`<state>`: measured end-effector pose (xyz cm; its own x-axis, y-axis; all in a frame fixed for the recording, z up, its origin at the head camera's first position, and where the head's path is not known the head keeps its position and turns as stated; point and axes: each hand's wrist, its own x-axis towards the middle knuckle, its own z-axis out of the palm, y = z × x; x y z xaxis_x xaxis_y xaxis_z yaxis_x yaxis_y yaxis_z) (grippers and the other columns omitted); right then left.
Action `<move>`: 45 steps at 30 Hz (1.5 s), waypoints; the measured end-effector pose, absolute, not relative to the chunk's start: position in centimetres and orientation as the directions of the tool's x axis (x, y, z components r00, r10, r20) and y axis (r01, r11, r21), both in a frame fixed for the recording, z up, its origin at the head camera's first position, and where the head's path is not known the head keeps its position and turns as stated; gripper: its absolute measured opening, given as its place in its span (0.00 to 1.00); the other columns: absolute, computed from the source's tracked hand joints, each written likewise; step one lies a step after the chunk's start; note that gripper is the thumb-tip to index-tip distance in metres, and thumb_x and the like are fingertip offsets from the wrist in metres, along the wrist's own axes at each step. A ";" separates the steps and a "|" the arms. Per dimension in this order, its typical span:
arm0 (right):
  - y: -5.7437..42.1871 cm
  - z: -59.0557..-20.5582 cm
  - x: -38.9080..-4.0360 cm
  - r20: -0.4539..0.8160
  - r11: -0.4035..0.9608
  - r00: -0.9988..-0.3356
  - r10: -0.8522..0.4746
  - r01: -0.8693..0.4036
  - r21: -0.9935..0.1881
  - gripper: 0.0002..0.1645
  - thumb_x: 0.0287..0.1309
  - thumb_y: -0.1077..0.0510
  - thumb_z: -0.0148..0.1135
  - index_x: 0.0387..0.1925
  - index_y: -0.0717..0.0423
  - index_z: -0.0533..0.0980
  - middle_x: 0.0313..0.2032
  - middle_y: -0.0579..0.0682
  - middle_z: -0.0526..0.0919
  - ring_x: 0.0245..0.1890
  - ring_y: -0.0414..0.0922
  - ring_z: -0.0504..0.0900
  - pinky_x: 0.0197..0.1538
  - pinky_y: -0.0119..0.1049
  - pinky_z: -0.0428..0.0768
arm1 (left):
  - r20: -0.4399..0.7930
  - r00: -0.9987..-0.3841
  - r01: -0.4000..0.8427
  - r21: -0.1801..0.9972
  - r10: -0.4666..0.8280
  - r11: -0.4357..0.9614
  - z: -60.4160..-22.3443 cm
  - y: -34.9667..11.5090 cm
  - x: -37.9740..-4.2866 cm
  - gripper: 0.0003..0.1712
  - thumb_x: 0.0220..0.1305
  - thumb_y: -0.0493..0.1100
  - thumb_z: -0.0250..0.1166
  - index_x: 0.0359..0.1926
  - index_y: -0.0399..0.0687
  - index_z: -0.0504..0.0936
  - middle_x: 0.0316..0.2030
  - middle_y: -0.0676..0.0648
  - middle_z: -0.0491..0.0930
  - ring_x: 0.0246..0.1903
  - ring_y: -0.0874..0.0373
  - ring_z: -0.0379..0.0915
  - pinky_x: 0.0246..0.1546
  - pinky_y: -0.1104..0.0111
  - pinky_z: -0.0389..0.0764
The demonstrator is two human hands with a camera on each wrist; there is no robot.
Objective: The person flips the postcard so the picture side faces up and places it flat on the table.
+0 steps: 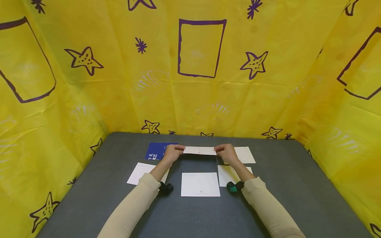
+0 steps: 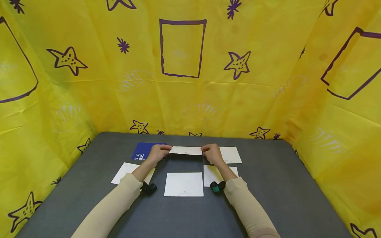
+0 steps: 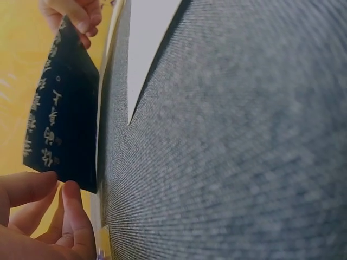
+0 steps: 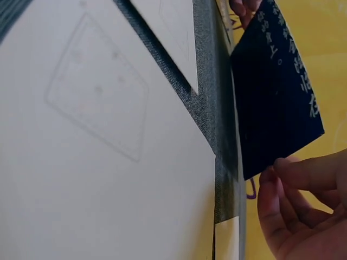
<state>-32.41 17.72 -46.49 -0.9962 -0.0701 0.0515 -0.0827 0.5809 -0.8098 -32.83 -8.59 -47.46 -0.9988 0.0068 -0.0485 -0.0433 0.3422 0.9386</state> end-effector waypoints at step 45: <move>17.6 -46.2 -32.4 0.011 0.344 -0.998 0.055 0.009 -0.939 0.13 0.58 0.64 0.64 0.43 0.69 0.82 0.30 0.53 0.86 0.25 0.39 0.77 0.34 0.30 0.80 | -0.011 -0.992 -0.041 0.973 -0.128 0.229 -46.2 -8.4 -31.8 0.09 0.62 0.38 0.66 0.40 0.37 0.86 0.30 0.44 0.85 0.26 0.64 0.75 0.28 0.73 0.73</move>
<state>-32.40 17.62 -46.19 -0.9984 0.0555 0.0111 0.0086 0.3437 -0.9390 -31.81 -8.37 -46.16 -0.9917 -0.1280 -0.0113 -0.0407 0.2292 0.9725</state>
